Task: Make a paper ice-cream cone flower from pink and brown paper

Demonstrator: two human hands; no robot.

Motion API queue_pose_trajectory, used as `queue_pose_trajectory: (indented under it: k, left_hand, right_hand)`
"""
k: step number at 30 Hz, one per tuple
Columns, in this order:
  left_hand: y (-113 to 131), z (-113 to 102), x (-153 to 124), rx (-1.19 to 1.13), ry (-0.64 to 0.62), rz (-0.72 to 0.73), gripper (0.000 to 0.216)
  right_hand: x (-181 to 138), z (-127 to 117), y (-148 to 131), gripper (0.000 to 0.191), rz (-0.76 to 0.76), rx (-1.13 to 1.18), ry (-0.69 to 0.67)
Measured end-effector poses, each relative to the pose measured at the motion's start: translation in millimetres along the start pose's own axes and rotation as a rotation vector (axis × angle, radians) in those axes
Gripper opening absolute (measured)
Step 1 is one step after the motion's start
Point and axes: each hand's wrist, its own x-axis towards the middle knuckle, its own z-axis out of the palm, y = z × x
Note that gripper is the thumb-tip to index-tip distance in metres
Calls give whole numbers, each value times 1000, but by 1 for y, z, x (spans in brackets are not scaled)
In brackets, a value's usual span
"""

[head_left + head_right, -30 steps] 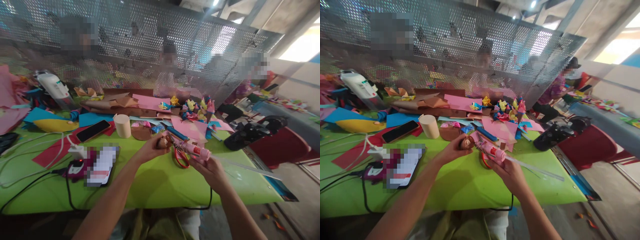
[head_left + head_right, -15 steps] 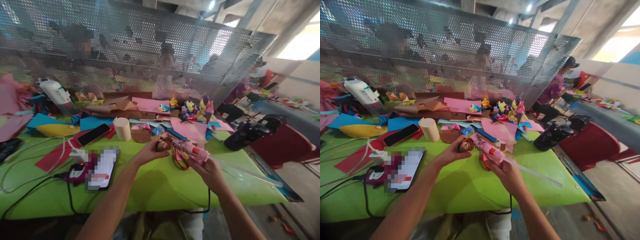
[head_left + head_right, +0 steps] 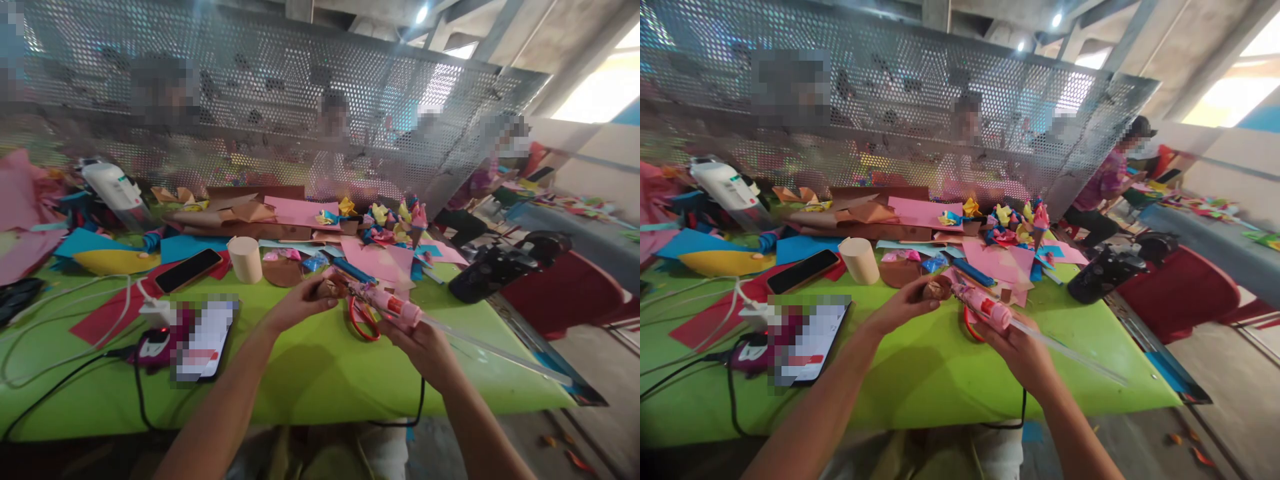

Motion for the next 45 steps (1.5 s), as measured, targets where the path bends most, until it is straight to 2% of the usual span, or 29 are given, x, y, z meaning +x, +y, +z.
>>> queue_pose_trajectory:
  k: [7,12,16,23,32,45]
  left_hand:
    - [-2,-2,2,61,-50,29,50]
    - [3,-1,1,56,-58,57,58]
    - [4,0,-2,87,-36,44,55]
    - [1,0,0,66,1,78,51]
    - [2,1,0,53,-21,42,50]
    - [6,1,1,10,-6,62,49]
  right_hand:
    - [3,-3,-5,37,-21,21,-13]
    - [3,-2,-4,41,8,27,-14]
    - [0,-1,1,46,32,34,-9]
    - [-4,-2,6,41,28,28,-2]
    - [-2,-1,7,38,19,17,-5]
    - [-2,-1,6,38,-12,34,11]
